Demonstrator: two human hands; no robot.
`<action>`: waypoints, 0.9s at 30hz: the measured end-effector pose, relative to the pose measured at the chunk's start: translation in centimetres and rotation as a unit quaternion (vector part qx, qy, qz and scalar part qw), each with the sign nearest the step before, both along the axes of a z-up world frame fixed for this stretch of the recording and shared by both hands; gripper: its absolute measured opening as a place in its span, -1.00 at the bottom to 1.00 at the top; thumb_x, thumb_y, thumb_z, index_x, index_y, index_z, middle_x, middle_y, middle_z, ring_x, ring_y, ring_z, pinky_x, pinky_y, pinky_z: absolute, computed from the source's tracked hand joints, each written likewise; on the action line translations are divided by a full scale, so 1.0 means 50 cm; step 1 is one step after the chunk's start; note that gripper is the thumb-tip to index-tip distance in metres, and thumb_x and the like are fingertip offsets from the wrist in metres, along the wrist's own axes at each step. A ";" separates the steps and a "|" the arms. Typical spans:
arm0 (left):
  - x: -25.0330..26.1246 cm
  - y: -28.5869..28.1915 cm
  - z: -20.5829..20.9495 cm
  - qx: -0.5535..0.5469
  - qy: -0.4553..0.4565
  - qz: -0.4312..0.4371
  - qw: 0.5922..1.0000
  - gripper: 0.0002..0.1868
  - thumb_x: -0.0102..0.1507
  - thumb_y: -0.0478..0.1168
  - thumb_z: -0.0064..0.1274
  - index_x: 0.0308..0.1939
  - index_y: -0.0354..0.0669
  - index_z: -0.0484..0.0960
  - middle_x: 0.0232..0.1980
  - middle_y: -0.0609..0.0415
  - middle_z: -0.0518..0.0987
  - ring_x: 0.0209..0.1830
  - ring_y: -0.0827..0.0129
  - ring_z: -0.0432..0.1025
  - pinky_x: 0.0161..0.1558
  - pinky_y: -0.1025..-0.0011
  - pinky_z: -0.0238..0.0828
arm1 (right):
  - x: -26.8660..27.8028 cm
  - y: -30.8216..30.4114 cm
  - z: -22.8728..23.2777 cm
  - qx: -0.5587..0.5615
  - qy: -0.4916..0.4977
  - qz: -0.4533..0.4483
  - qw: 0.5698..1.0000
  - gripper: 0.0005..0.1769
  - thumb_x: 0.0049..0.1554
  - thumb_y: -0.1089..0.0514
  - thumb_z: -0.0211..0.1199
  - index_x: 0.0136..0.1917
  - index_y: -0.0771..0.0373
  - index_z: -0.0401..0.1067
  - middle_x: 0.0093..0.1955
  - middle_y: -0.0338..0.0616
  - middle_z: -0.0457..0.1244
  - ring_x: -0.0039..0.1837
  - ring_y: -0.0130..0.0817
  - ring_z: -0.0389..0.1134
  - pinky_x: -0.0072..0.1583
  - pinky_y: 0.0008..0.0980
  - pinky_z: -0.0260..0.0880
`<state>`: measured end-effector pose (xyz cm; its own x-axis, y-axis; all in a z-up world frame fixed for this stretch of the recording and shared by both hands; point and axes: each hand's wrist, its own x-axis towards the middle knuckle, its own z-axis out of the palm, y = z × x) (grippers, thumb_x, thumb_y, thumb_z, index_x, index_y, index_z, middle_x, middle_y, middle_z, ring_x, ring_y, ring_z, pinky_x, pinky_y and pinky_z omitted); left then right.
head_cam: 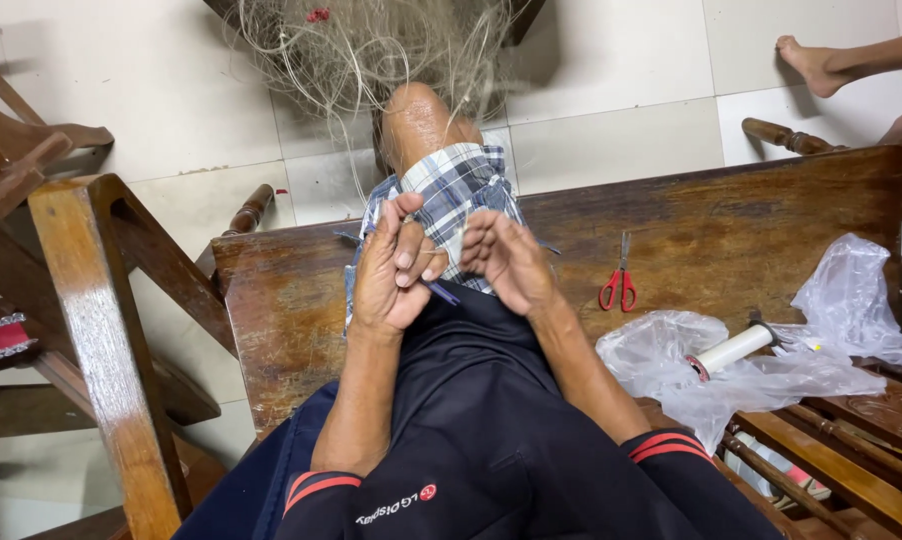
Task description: Repair a fishing net by cutting and organizing the mesh with scissors and a pen
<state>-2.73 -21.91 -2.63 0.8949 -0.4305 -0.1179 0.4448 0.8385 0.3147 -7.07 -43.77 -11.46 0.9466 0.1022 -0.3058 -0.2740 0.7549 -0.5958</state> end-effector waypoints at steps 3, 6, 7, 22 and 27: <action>-0.012 0.002 -0.005 -0.001 0.005 -0.004 1.000 -0.55 0.78 0.03 -0.14 0.46 -0.23 0.65 -0.56 0.33 0.34 -0.72 0.67 0.21 -0.35 0.45 0.41 | -0.016 0.044 0.023 -0.008 -0.017 0.037 0.999 -0.41 0.56 -0.26 0.20 0.46 0.31 0.49 0.21 0.15 0.59 0.16 -0.04 0.72 0.25 0.05 0.81; -0.010 -0.003 -0.001 0.014 0.008 0.007 1.000 -0.57 0.78 0.00 -0.13 0.44 -0.25 0.65 -0.55 0.32 0.35 -0.72 0.67 0.22 -0.37 0.45 0.42 | 0.002 0.063 0.075 -0.011 -0.038 0.029 0.999 -0.39 0.56 -0.19 0.20 0.53 0.40 0.44 0.18 0.25 0.57 0.14 0.04 0.71 0.21 0.09 0.80; -0.010 -0.003 -0.001 0.021 0.010 0.008 1.000 -0.57 0.77 -0.01 -0.12 0.44 -0.26 0.65 -0.56 0.32 0.35 -0.73 0.67 0.22 -0.38 0.45 0.42 | 0.000 0.066 0.076 -0.024 -0.039 0.009 0.999 -0.46 0.56 -0.11 0.23 0.51 0.39 0.45 0.17 0.20 0.57 0.14 -0.01 0.69 0.21 0.05 0.79; -0.011 -0.022 -0.025 0.048 0.042 0.011 0.998 -0.66 0.74 -0.07 -0.01 0.41 -0.21 0.69 -0.33 0.13 0.68 -0.65 0.61 0.39 -0.40 0.45 0.47 | -0.021 0.049 0.070 -0.053 -0.058 -0.083 0.993 -0.73 0.46 0.12 0.42 0.27 0.38 0.53 -0.02 0.06 0.49 0.14 -0.09 0.63 0.25 -0.03 0.74; 0.015 0.015 -0.029 0.046 0.046 0.029 0.997 -0.69 0.73 -0.07 0.02 0.41 -0.15 0.69 -0.21 0.12 0.77 -0.59 0.59 0.47 -0.39 0.45 0.48 | -0.008 0.011 0.062 -0.060 -0.064 -0.114 0.990 -0.74 0.46 0.10 0.45 0.17 0.35 0.51 -0.11 -0.05 0.46 0.08 -0.20 0.62 0.23 -0.12 0.77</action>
